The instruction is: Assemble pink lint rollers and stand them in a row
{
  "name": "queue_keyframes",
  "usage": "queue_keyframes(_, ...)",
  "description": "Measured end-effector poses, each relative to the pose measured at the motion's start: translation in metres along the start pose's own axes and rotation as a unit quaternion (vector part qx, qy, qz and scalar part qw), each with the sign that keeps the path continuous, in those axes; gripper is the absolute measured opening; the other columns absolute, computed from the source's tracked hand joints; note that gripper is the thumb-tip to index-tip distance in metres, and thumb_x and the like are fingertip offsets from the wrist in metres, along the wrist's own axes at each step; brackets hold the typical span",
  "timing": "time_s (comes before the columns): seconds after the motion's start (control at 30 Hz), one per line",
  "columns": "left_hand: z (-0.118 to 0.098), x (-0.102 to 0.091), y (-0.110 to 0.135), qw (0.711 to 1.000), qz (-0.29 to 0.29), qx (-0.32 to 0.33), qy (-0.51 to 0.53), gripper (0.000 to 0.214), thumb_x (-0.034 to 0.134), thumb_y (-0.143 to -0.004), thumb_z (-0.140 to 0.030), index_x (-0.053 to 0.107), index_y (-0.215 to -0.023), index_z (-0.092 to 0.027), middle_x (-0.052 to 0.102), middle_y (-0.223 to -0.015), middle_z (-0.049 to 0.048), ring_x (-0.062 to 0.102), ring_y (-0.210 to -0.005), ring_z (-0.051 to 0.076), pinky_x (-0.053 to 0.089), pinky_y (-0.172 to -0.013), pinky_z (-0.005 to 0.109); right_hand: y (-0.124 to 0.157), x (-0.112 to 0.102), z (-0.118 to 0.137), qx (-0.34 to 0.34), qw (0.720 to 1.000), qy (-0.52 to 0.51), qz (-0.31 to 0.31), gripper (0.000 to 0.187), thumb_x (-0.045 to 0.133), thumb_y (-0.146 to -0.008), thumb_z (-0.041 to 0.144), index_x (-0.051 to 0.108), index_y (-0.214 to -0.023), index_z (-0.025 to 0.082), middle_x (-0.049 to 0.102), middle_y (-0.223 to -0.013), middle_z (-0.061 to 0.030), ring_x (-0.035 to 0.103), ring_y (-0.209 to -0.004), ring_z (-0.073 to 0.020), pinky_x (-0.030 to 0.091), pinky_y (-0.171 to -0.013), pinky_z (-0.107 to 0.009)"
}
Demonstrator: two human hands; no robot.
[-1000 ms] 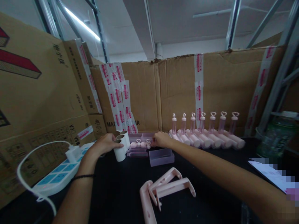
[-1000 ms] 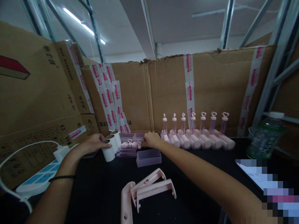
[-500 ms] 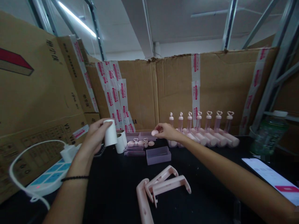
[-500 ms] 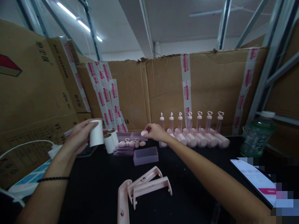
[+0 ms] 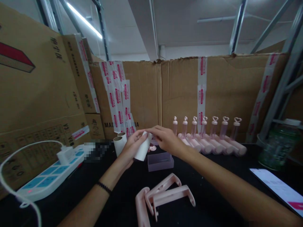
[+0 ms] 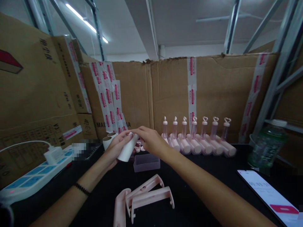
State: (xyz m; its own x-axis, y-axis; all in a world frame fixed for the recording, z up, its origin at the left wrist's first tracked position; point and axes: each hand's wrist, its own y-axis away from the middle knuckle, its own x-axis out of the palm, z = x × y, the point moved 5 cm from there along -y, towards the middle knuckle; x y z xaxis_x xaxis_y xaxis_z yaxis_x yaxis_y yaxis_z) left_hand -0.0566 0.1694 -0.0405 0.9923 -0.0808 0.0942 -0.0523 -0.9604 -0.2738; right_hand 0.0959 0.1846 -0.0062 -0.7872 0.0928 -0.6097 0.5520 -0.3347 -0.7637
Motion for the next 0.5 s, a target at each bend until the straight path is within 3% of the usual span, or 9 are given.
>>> queue_keyframes(0.1,0.004,-0.002,-0.001,1.0,-0.019,0.006,0.015,0.051,0.081,-0.077,-0.046,0.062,-0.115,-0.017,0.071,-0.081,0.0037,0.067,-0.054,0.015,0.057,-0.051,0.026,0.002,0.004,0.004,0.023,0.999,-0.03,0.004,0.045,0.05,-0.092,0.005,0.062,-0.132,0.02,0.072,-0.119,-0.0081,0.069,-0.107,-0.018,0.052,-0.095,-0.031)
queue_keyframes(0.3,0.004,-0.002,0.001,0.998,-0.042,0.038,0.012,0.049,0.082,-0.074,-0.046,0.067,-0.111,-0.018,0.071,-0.08,0.0052,0.067,-0.055,0.017,0.055,-0.048,0.026,0.001,0.001,0.003,0.109,0.985,-0.126,-0.032,0.024,0.053,-0.09,0.013,0.071,-0.105,0.018,0.077,-0.101,-0.0043,0.071,-0.096,-0.0173,0.054,-0.089,-0.03)
queue_keyframes(0.4,0.002,-0.004,-0.001,0.997,-0.056,0.052,0.022,0.048,0.081,-0.074,-0.045,0.067,-0.112,-0.02,0.07,-0.081,0.0046,0.067,-0.056,0.017,0.054,-0.046,0.026,-0.001,0.005,-0.011,0.122,0.976,-0.183,-0.004,0.027,0.053,-0.093,0.017,0.068,-0.115,0.018,0.075,-0.114,-0.0066,0.07,-0.106,-0.0178,0.053,-0.095,-0.032)
queue_keyframes(0.5,0.003,-0.016,-0.005,0.989,-0.115,0.069,0.068,0.047,0.079,-0.075,-0.045,0.063,-0.113,-0.022,0.071,-0.087,0.0045,0.069,-0.061,0.019,0.055,-0.047,0.027,0.0,0.01,-0.038,0.146,0.984,-0.094,0.043,0.037,0.046,-0.099,0.021,0.059,-0.134,0.019,0.067,-0.133,-0.011,0.066,-0.118,-0.0171,0.052,-0.099,-0.032)
